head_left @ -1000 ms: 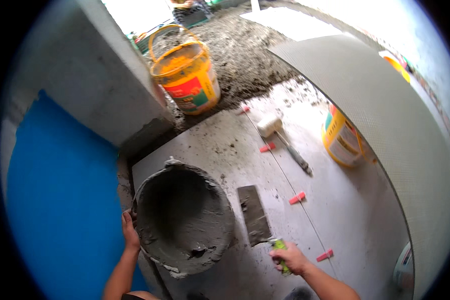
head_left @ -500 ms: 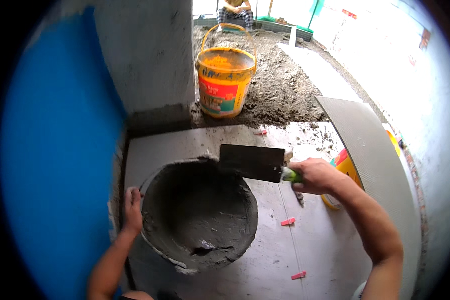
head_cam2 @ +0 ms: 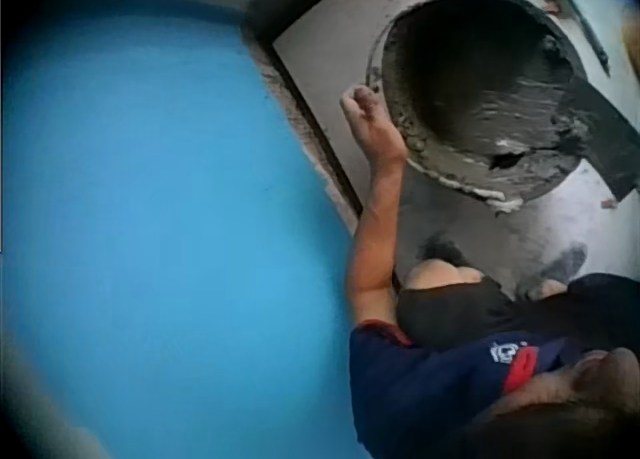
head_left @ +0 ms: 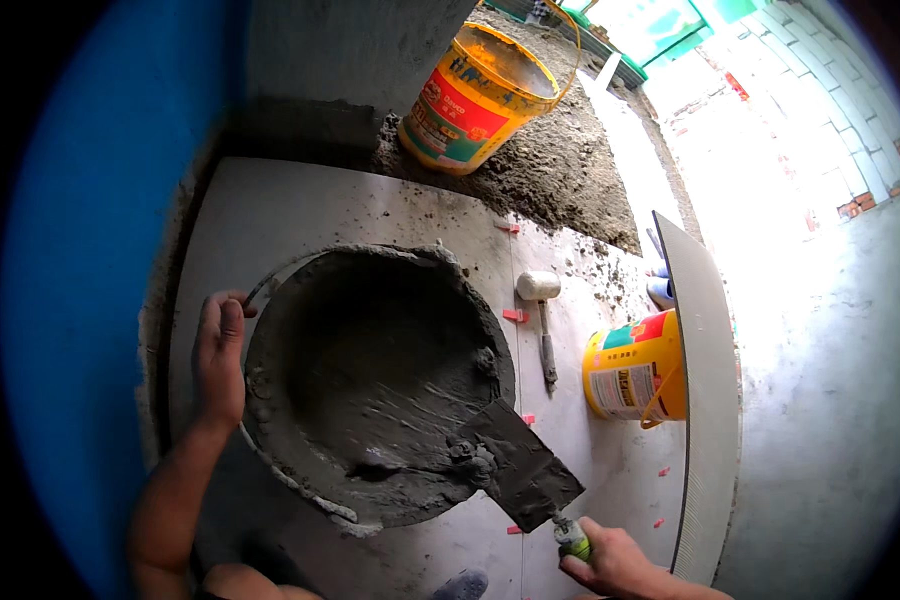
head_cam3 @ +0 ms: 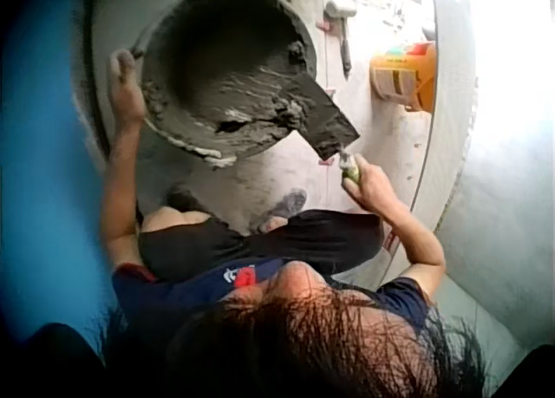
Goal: The person scoops mortar from a bucket using a trowel and spreads it across the back of a large ceramic tile.
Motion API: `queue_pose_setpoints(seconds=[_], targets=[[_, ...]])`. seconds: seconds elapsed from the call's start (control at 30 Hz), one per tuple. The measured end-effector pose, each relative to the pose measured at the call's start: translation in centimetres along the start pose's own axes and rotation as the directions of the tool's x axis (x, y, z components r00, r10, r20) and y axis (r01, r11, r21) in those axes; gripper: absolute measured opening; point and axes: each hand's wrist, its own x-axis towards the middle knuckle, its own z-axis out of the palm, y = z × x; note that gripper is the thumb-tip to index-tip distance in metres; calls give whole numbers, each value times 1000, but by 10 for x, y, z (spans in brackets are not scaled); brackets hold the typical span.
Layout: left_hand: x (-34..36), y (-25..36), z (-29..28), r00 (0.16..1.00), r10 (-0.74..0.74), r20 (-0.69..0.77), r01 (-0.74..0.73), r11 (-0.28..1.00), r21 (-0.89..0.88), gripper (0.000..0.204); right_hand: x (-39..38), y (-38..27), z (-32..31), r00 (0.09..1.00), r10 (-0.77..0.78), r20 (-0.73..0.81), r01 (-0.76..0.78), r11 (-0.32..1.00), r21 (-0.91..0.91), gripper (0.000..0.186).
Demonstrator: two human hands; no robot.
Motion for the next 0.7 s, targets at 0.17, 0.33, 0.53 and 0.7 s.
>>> queue_pose_setpoints(seconds=[0.17, 0.33, 0.53, 0.7], targets=[[2, 3, -1, 1000, 26, -6, -27, 998, -56, 50, -13, -19, 11, 991, -133, -11, 133, 984, 122, 27], [-1, -1, -8, 997, 76, -16, -78, 992, -102, 43, -18, -57, 5, 981, -182, 60, 168, 967, 189, 28], [-1, 5, -8, 998, 65, -26, -66, 996, -55, 35, 17, -61, 18, 828, -525, -195, 412, 806, -425, 32], [-6, 1, -16, 997, 79, -17, -76, 992, 102, 30, 77, 5, 67, 872, -463, -160, 322, 787, -526, 22]])
